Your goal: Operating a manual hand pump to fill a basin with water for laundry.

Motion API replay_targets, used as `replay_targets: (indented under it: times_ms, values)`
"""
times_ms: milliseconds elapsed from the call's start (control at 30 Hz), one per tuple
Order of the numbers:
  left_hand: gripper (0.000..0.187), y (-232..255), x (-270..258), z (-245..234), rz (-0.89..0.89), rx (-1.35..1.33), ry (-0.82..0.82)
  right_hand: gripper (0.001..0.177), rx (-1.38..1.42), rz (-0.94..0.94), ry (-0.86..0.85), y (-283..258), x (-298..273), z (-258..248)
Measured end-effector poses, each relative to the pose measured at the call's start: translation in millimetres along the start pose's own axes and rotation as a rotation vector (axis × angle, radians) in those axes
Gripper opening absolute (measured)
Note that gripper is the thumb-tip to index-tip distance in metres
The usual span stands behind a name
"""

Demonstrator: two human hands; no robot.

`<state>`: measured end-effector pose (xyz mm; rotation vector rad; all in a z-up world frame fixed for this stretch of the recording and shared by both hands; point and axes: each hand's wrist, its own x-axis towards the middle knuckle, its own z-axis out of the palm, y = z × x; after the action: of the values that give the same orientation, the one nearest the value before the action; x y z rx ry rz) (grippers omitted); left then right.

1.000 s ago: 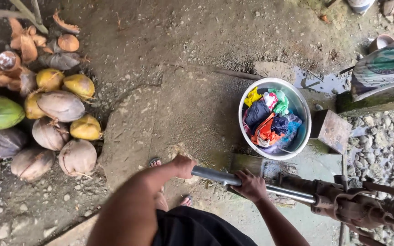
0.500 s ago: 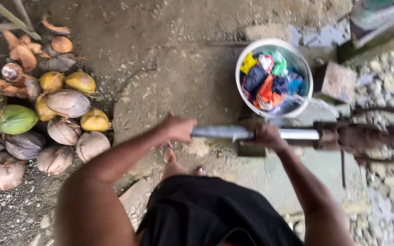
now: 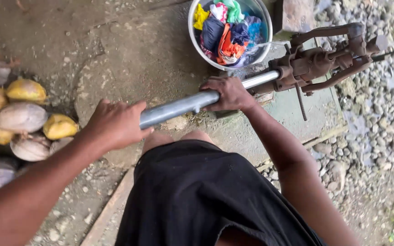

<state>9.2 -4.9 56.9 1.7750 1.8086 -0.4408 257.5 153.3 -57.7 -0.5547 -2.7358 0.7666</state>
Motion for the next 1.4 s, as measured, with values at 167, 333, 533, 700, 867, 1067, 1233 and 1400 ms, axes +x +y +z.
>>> replay_targets:
  times_ms: [167,333,533,700,867,1067,1233,1400]
  values:
    - [0.049,-29,29,0,0.050,0.005,0.026,0.045,-0.079,0.042,0.015,11,16,16]
    - [0.051,-66,81,54,0.081,0.010,0.037,0.050,-0.285,0.160,-0.052,36,22,68]
    - [0.044,-91,163,136,0.131,-0.209,-0.090,0.041,-0.371,0.275,-0.228,72,25,127]
    - [0.038,-99,243,222,0.089,-0.220,-0.151,0.034,-0.420,0.330,-0.307,101,20,162]
    - [0.036,-100,275,254,0.005,-0.269,-0.171,0.031,-0.455,0.362,-0.366,109,18,170]
    - [0.044,-100,229,226,-0.044,-0.286,-0.212,0.037,-0.433,0.363,-0.366,88,17,156]
    - [0.054,-82,124,120,-0.086,-0.312,-0.209,0.036,-0.254,0.307,-0.404,31,32,79]
    - [0.064,-34,25,-5,-0.088,-0.205,-0.091,0.059,0.053,0.204,-0.243,13,28,12]
